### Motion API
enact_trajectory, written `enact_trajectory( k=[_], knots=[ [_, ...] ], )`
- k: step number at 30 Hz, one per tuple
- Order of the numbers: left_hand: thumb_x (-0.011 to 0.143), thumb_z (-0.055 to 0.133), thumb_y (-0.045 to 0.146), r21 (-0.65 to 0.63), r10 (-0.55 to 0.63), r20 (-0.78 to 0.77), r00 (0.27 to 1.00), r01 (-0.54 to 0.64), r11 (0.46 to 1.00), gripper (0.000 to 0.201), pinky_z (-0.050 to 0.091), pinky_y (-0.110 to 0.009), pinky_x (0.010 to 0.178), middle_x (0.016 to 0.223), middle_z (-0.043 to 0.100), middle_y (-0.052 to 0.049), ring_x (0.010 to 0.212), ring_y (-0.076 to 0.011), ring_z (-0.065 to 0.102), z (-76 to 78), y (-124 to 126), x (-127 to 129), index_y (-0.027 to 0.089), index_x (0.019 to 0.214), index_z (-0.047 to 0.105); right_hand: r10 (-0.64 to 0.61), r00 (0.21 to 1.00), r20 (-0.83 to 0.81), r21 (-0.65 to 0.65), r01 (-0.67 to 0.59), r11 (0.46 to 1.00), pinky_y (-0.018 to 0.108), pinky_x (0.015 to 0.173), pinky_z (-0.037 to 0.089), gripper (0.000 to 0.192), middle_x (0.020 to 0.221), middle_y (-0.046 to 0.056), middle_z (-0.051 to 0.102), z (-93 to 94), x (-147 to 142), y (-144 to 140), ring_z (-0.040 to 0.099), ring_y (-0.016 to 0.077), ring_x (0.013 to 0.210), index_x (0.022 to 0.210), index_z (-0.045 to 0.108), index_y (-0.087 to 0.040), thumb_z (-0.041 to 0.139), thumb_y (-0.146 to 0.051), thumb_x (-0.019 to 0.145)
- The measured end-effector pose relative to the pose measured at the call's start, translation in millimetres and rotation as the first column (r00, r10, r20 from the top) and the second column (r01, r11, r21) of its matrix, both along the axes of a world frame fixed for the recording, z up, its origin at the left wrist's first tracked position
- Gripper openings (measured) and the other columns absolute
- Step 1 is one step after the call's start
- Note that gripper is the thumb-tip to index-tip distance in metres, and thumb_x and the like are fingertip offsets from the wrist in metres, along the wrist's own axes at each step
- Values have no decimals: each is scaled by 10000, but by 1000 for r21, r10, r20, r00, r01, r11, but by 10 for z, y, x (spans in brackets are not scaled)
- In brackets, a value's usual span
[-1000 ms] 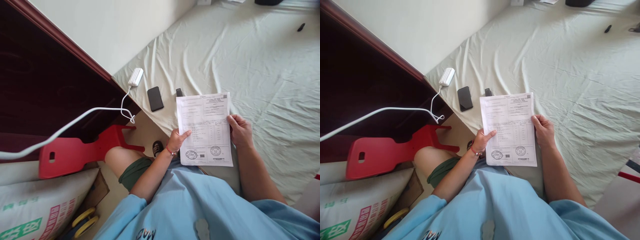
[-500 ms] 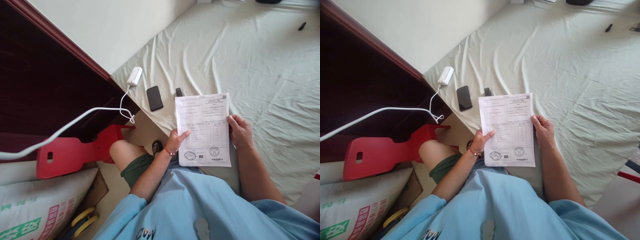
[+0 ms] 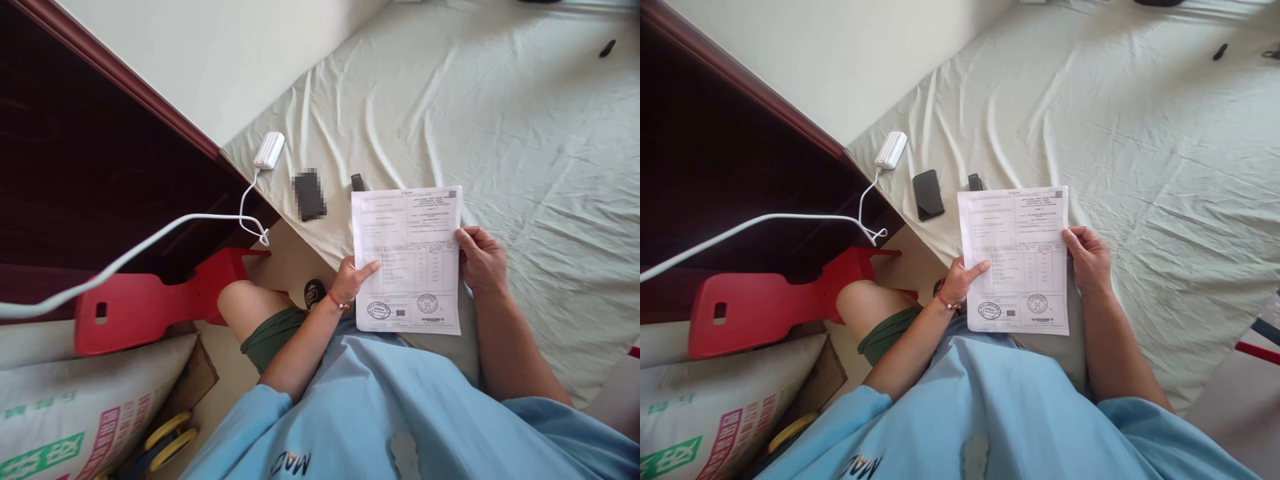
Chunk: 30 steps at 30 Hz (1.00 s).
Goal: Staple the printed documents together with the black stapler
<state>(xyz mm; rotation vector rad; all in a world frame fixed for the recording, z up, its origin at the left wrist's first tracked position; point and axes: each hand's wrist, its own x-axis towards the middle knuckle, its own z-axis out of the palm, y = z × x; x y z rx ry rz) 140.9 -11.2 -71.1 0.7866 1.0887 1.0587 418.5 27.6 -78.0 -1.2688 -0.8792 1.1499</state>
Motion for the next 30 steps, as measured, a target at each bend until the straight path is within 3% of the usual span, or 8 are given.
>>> enact_trajectory(
  k=[9,16,24,30],
  knots=[
    [680,966,499,-15,-14,28,1000,14,1000,515,608,-552,1037,1168,827,-141,1097,-366,783,50,-2,-6,166,1053,843,-42,998,48,37,41,998,261,461,311,339,610,-38,549,60,-14,-9,413,99,517,774,720,-242,907,-524,773],
    [693,960,490,-11,-43,27,999,43,999,495,611,-550,1034,1151,830,-146,1098,-371,784,49,-7,-19,161,1045,845,-72,997,0,58,71,996,255,459,290,328,614,-47,544,60,-20,16,396,88,505,786,712,-244,923,-490,740],
    [671,969,502,-21,-44,-2,999,44,999,544,624,-521,1016,1173,825,-152,1096,-363,785,46,-12,-25,141,1056,840,-91,995,37,107,87,990,261,526,441,374,621,-43,577,107,-72,9,489,96,545,732,695,-225,952,-493,692],
    [661,975,499,-31,-37,-1,999,37,999,541,616,-532,1031,1169,826,-148,1090,-362,788,50,-3,-14,147,1050,842,-145,989,36,147,139,979,251,565,452,338,695,-44,643,15,-51,39,544,98,595,803,687,-239,958,-406,688]
  ],
)
